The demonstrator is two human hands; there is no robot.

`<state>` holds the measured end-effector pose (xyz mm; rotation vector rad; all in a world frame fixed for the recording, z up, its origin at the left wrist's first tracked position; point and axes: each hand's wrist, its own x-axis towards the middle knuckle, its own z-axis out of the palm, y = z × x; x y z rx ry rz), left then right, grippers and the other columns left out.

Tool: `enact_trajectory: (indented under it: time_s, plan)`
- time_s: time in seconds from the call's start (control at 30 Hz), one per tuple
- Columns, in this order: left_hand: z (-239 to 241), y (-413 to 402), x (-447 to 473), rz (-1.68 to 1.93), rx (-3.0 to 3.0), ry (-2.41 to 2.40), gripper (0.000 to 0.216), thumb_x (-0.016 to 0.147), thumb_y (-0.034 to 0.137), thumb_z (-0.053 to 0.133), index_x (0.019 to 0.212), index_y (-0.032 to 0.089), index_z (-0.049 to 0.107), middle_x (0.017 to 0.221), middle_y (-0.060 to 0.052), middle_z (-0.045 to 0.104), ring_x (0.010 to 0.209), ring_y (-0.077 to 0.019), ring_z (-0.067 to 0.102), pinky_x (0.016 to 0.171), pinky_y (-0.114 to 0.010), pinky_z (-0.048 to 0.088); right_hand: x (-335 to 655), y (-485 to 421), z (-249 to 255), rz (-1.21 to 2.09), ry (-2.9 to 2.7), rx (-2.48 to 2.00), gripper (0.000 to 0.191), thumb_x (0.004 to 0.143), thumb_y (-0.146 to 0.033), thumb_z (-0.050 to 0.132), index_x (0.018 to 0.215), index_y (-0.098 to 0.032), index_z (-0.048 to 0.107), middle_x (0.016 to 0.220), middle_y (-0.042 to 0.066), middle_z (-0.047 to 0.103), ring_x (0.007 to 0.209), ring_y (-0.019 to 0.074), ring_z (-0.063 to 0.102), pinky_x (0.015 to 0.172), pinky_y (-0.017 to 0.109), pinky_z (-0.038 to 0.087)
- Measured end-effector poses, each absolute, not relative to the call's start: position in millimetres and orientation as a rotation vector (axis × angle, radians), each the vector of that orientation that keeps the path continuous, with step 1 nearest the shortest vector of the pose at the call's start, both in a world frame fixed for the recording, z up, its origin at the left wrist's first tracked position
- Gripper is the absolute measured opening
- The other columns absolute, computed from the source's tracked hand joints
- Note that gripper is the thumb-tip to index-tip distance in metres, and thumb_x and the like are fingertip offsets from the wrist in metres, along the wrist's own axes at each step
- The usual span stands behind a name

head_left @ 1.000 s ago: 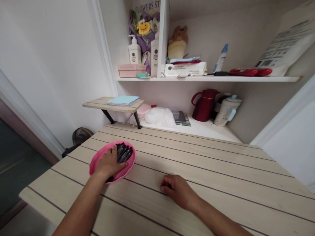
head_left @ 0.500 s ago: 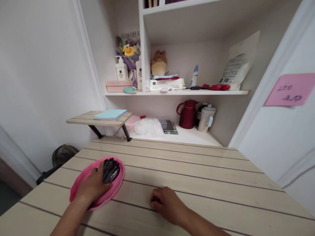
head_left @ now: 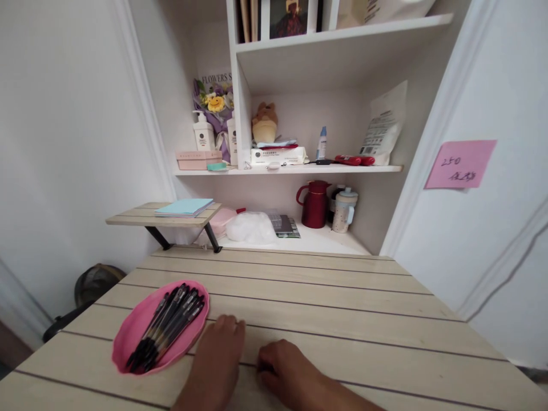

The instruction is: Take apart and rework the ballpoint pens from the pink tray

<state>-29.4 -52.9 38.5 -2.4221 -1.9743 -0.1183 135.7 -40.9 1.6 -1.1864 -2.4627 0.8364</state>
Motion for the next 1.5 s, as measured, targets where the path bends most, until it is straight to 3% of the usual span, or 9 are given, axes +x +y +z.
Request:
enact_trajectory:
  time_s: [0.13,0.33,0.57,0.73,0.9,1.07,1.17,1.33,1.5]
  plan:
    - [20.9,-58.6,-5.4,0.006,-2.624,-2.06,0.028,0.075,0.012,0.033,0.079,0.016,0.06,0.087,-0.011,0.061,0.08,-0.024,0.057,0.067,-0.035,0.04,132.6,-49.4,2.5,0.781,-2.556,-1.187,0.021,0.069,-0.023,0.047,0.082,-0.02,0.062,0.084,0.002,0.066,0.072,0.0152,0.058,0.06,0.02,0.036]
    - [5.4,-62.9,-18.8,-0.29,-2.754,-2.097,0.024,0.078,0.016,0.031,0.079,0.017,0.056,0.083,-0.006,0.06,0.076,-0.0149,0.054,0.066,-0.025,0.038,129.4,-49.1,-4.5,0.604,-2.627,-1.21,0.02,0.071,-0.021,0.044,0.083,-0.019,0.061,0.086,0.004,0.065,0.077,0.016,0.058,0.063,0.02,0.036]
    - [-7.4,-53.5,-25.9,-0.38,-2.869,-2.088,0.022,0.07,0.011,0.036,0.076,0.017,0.056,0.079,-0.004,0.061,0.073,-0.014,0.053,0.063,-0.023,0.037,134.5,-43.9,-20.0,0.528,-2.683,-1.075,0.014,0.074,-0.021,0.047,0.081,-0.02,0.06,0.082,0.001,0.064,0.07,0.012,0.057,0.059,0.017,0.035]
    - [11.1,-33.3,-29.6,-0.498,-2.896,-2.02,0.022,0.068,0.011,0.036,0.074,0.019,0.055,0.078,-0.002,0.061,0.075,-0.014,0.053,0.065,-0.024,0.037,149.2,-36.8,-10.7,0.311,-2.54,-1.081,0.012,0.073,-0.017,0.047,0.078,-0.02,0.058,0.075,0.001,0.062,0.064,0.0119,0.056,0.055,0.019,0.035]
    - [50.7,-8.4,-31.3,-0.816,-2.649,-1.92,0.022,0.074,0.013,0.032,0.076,0.019,0.053,0.079,-0.003,0.059,0.074,-0.0146,0.052,0.068,-0.026,0.037,182.9,-18.2,19.2,0.209,-2.062,-1.115,0.017,0.082,-0.019,0.037,0.079,-0.02,0.054,0.07,0.001,0.059,0.062,0.0113,0.054,0.058,0.021,0.038]
    - [63.2,2.5,-32.0,-0.967,-2.461,-1.849,0.02,0.079,0.02,0.034,0.083,0.019,0.053,0.08,-0.004,0.059,0.074,-0.0155,0.055,0.066,-0.027,0.039,207.1,-6.8,37.1,0.117,-1.818,-1.15,0.011,0.079,-0.029,0.046,0.078,-0.02,0.052,0.062,-0.001,0.054,0.053,0.0103,0.05,0.05,0.021,0.038]
    - [64.5,-0.3,-34.9,-1.033,-2.239,-1.753,0.02,0.078,0.029,0.043,0.091,0.019,0.054,0.07,-0.002,0.058,0.064,-0.0144,0.056,0.058,-0.025,0.04,210.5,-6.8,42.8,0.006,-1.72,-1.19,0.014,0.076,-0.032,0.052,0.074,-0.019,0.047,0.053,-0.005,0.046,0.044,0.0083,0.043,0.044,0.019,0.034]
    - [78.3,0.3,-27.9,-1.24,-1.785,-1.357,0.013,0.075,0.029,0.053,0.069,0.017,0.053,0.052,0.002,0.052,0.048,-0.01,0.051,0.049,-0.021,0.034,205.5,-4.9,69.3,-0.293,-1.654,-1.038,0.026,0.076,-0.023,0.052,0.059,-0.02,0.033,0.048,-0.007,0.035,0.042,0.0067,0.032,0.044,0.02,0.026]
    - [89.0,11.7,-10.0,-1.322,-1.689,-1.182,0.015,0.075,0.021,0.055,0.061,0.017,0.049,0.047,0.004,0.05,0.043,-0.0081,0.049,0.047,-0.019,0.033,199.4,1.6,95.3,-0.445,-1.599,-0.848,0.027,0.075,-0.015,0.053,0.057,-0.019,0.033,0.051,-0.005,0.035,0.046,0.0079,0.032,0.048,0.023,0.025]
